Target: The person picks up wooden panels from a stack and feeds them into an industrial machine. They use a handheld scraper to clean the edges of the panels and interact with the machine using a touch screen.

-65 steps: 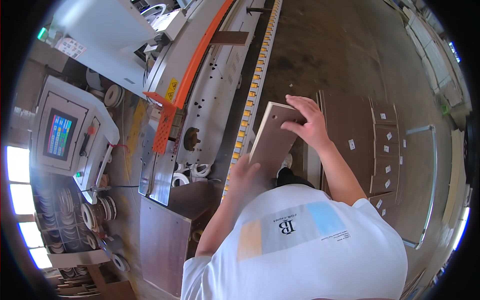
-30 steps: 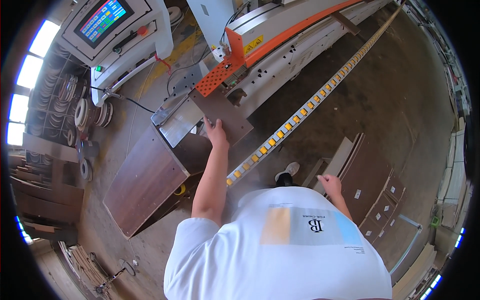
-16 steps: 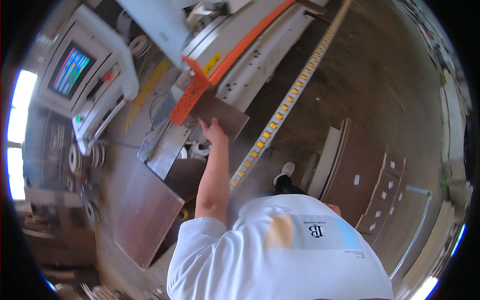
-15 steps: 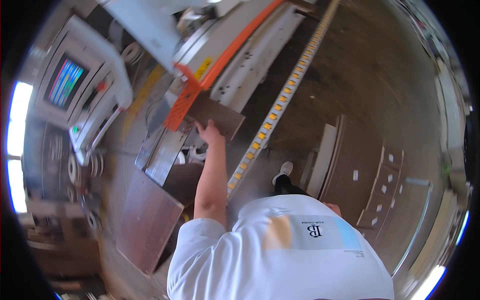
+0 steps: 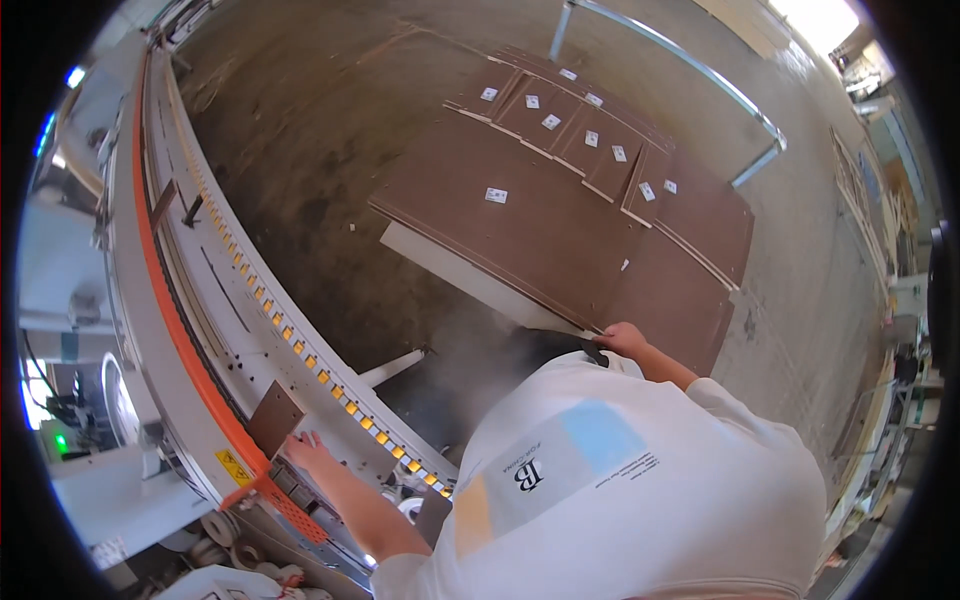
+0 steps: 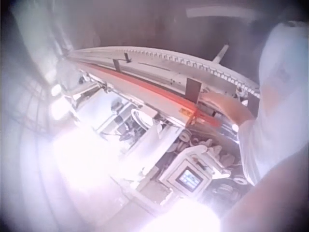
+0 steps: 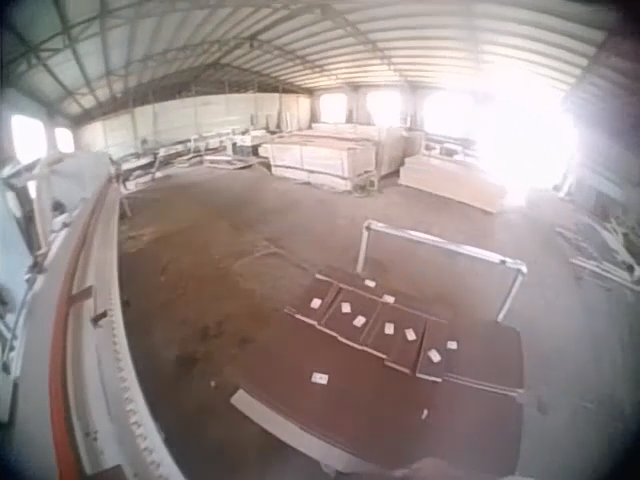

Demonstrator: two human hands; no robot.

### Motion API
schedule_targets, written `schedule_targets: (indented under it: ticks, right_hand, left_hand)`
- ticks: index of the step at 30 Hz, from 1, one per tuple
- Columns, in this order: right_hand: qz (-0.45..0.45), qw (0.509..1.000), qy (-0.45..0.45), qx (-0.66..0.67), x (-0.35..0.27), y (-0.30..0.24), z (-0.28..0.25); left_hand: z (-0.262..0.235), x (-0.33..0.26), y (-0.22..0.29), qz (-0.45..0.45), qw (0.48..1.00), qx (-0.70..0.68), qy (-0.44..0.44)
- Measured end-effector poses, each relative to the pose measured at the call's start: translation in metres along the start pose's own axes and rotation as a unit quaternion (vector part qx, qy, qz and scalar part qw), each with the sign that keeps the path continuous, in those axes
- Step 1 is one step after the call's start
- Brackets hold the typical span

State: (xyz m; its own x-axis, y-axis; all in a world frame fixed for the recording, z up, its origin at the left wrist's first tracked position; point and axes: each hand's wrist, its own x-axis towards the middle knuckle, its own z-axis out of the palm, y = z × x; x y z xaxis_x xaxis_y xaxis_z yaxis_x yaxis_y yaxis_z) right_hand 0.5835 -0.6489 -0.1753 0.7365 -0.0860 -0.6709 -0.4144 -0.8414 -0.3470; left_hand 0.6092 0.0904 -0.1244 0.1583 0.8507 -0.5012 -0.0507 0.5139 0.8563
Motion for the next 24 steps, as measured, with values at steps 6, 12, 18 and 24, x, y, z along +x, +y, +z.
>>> schedule_targets:
  ticks: [6,12,18,24]
  right_hand:
    - [0.076,0.997,-0.012,0.010,0.041,0.058,0.035]
    - [0.167,0.955,0.214,0.119,0.116,0.061,-0.045]
    - [0.225,0.895,0.338,0.186,0.227,0.069,-0.160]
    - [0.336,0.879,0.299,0.160,0.290,0.083,-0.198]
  left_hand:
    - [0.022,-0.099,-0.045,0.051,0.972,0.110,-0.201]
    - [0.061,-0.256,-0.136,-0.070,0.873,0.322,-0.361]
    - [0.016,-0.277,-0.192,-0.155,0.743,0.484,-0.436]
    - [-0.018,-0.276,-0.208,-0.216,0.685,0.564,-0.408]
